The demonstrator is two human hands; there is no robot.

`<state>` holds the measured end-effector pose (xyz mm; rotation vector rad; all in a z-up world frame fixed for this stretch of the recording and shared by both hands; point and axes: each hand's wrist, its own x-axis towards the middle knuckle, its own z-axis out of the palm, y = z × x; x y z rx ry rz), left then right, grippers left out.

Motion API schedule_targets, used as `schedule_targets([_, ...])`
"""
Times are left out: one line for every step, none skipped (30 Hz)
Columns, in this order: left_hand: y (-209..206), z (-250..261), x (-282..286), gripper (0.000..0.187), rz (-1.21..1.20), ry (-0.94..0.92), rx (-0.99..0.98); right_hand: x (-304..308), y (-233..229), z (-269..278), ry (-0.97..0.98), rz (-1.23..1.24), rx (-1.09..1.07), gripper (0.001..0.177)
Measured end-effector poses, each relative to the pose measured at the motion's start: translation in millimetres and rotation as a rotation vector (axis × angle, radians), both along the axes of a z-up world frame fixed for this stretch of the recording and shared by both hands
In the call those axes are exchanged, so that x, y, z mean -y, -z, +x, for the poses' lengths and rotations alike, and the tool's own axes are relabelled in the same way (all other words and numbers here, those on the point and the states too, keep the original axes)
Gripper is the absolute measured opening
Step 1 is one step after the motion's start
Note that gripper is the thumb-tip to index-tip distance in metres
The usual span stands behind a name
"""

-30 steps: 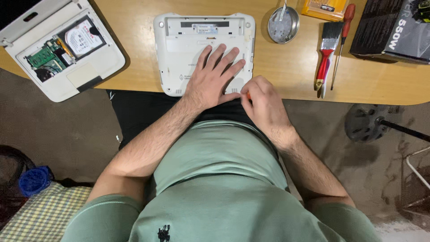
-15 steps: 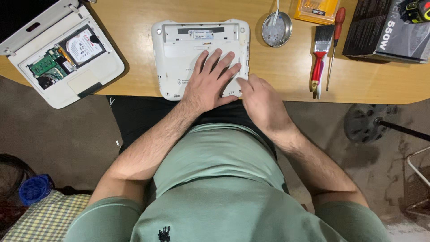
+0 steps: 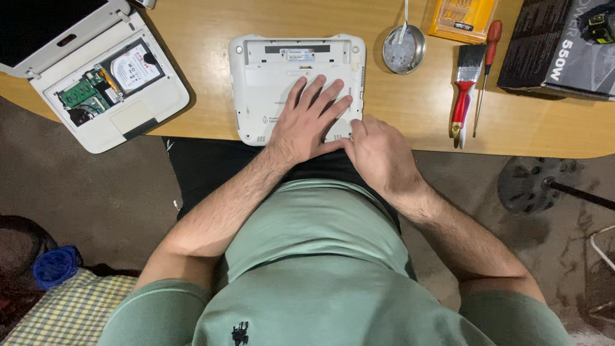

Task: The person removes a battery from a white electronic device using a screwdriver. They then proceed to unscrew multiple screws from the back panel of the device, placing the removed screws into a small metal container.

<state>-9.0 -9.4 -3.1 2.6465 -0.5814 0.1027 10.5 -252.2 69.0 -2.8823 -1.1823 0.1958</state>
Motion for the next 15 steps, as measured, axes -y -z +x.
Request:
schedule_targets([1, 0, 0, 0.106, -0.001, 0.001, -0.002, 3, 5, -2, 0.001, -0.001, -0.002, 0.039])
schedule_targets([1, 1, -1, 0.108, -0.004, 0.002, -0.004, 6, 10, -3, 0.014, -0.013, 0.016, 0.033])
schedule_targets([2, 1, 0, 0.11, -0.01, 0.008, -0.006, 11, 15, -6, 0.032, -0.027, 0.033, 0.027])
schedule_targets([2, -2, 1, 0.11, -0.013, 0.013, -0.008, 10, 13, -6, 0.037, -0.03, 0.031, 0.027])
schedule_targets([2, 0, 0, 0.11, -0.009, 0.013, -0.013, 8, 12, -3, -0.019, 0.005, 0.034, 0.024])
schedule_targets([2, 1, -1, 0.109, -0.005, 0.013, -0.018, 6, 10, 0, -0.075, 0.039, 0.037, 0.021])
schedule_targets([1, 1, -1, 0.109, -0.007, 0.014, -0.016, 3, 0, 2, -0.074, 0.037, 0.039, 0.021])
schedule_targets([1, 1, -1, 0.108, -0.006, 0.021, -0.031, 1, -9, 4, -0.094, 0.075, 0.014, 0.022])
schedule_targets([0, 1, -2, 0.106, -0.004, 0.025, -0.047, -3, -19, 6, -0.116, 0.114, -0.013, 0.024])
schedule_targets([2, 0, -1, 0.106, -0.005, 0.024, -0.047, -2, -14, 5, -0.117, 0.113, -0.014, 0.024])
schedule_targets([4, 0, -2, 0.106, -0.014, 0.021, -0.019, -1, -10, 4, -0.102, 0.091, -0.005, 0.029])
schedule_targets([5, 1, -2, 0.105, -0.023, 0.018, 0.008, -1, -5, 4, -0.087, 0.07, 0.004, 0.035])
schedule_targets([3, 0, -2, 0.105, -0.024, 0.016, 0.007, -2, -8, 0, -0.089, 0.07, 0.003, 0.035])
schedule_targets([0, 0, -2, 0.1, -0.022, 0.009, 0.009, -3, -12, -3, -0.008, 0.025, 0.063, 0.04])
schedule_targets([-2, 0, -1, 0.095, -0.021, 0.004, 0.013, -4, -15, -6, 0.076, -0.022, 0.124, 0.048])
